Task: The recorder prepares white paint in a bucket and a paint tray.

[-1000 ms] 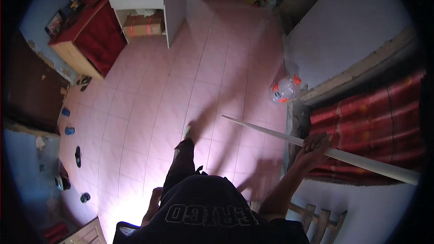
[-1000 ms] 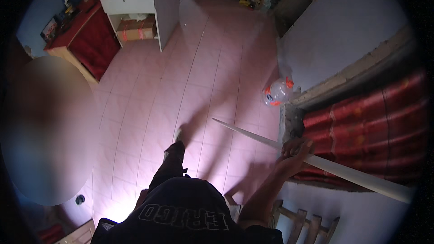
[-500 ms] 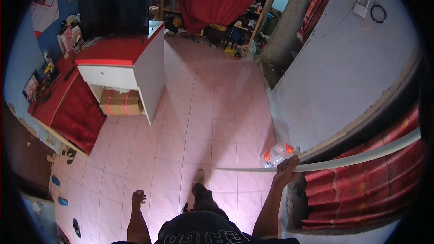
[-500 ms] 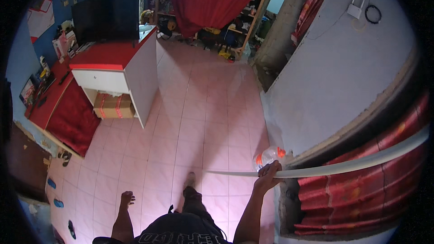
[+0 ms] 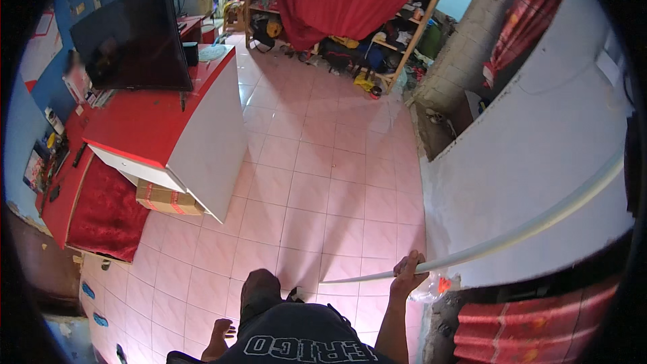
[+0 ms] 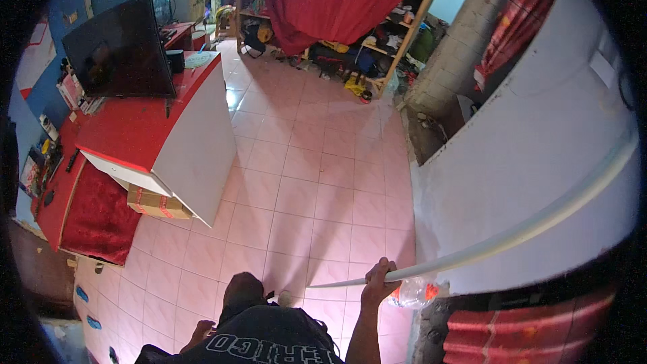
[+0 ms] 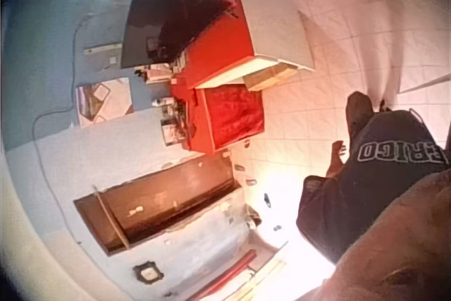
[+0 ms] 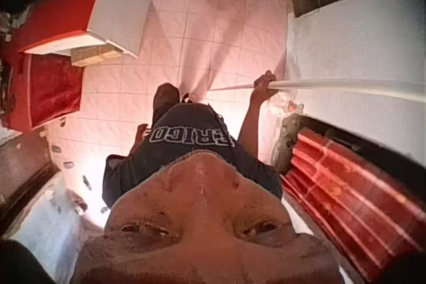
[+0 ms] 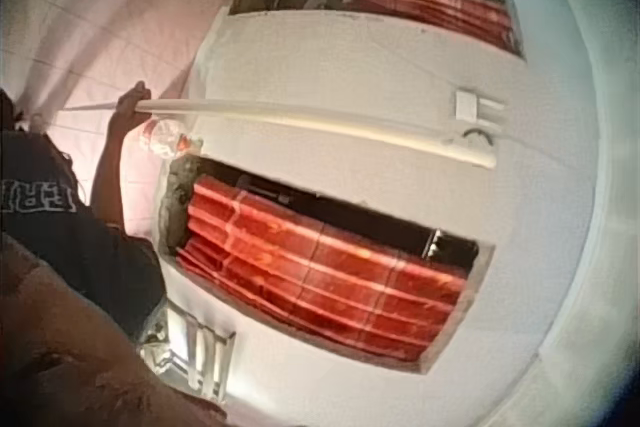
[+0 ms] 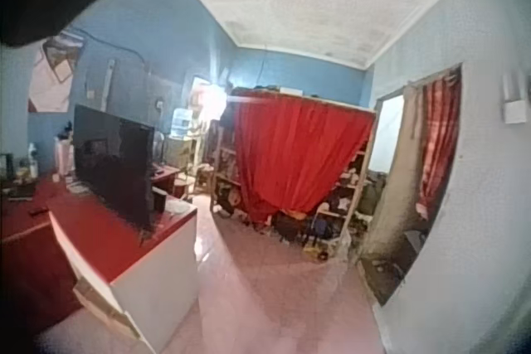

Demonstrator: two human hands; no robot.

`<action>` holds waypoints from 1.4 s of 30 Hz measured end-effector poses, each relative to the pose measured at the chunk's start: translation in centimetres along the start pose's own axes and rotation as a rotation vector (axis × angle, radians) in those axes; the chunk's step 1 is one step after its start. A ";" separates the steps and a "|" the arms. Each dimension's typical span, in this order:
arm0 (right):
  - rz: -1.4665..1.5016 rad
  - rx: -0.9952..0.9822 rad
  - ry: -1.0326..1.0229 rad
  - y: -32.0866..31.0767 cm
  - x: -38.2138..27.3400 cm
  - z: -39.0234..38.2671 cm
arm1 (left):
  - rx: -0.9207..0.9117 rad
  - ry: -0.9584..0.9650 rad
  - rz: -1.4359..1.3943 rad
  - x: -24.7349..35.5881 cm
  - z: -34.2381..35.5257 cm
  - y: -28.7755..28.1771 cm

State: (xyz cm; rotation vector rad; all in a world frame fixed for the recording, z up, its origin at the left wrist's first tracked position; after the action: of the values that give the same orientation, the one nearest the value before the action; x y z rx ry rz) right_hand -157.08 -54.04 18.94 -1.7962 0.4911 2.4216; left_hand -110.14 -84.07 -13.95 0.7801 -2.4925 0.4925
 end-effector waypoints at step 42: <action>-0.526 -0.879 0.307 104.1 52.7 59.9 | 0.234 -0.253 -0.389 83.0 57.5 17.1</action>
State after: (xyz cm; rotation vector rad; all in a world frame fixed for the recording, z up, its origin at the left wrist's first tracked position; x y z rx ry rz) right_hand -254.94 -140.42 5.78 -2.1830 -1.0731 2.0934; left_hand -199.65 -133.48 -19.67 1.4639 -2.4391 0.5773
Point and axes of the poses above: each hand's wrist, its own z-axis towards the middle knuckle, its own y-axis out of the palm, x = y × z, the point moved 1 cm from there along z, towards the middle knuckle, and after that the axes turned 5 degrees about x, right-handed, at the moved point
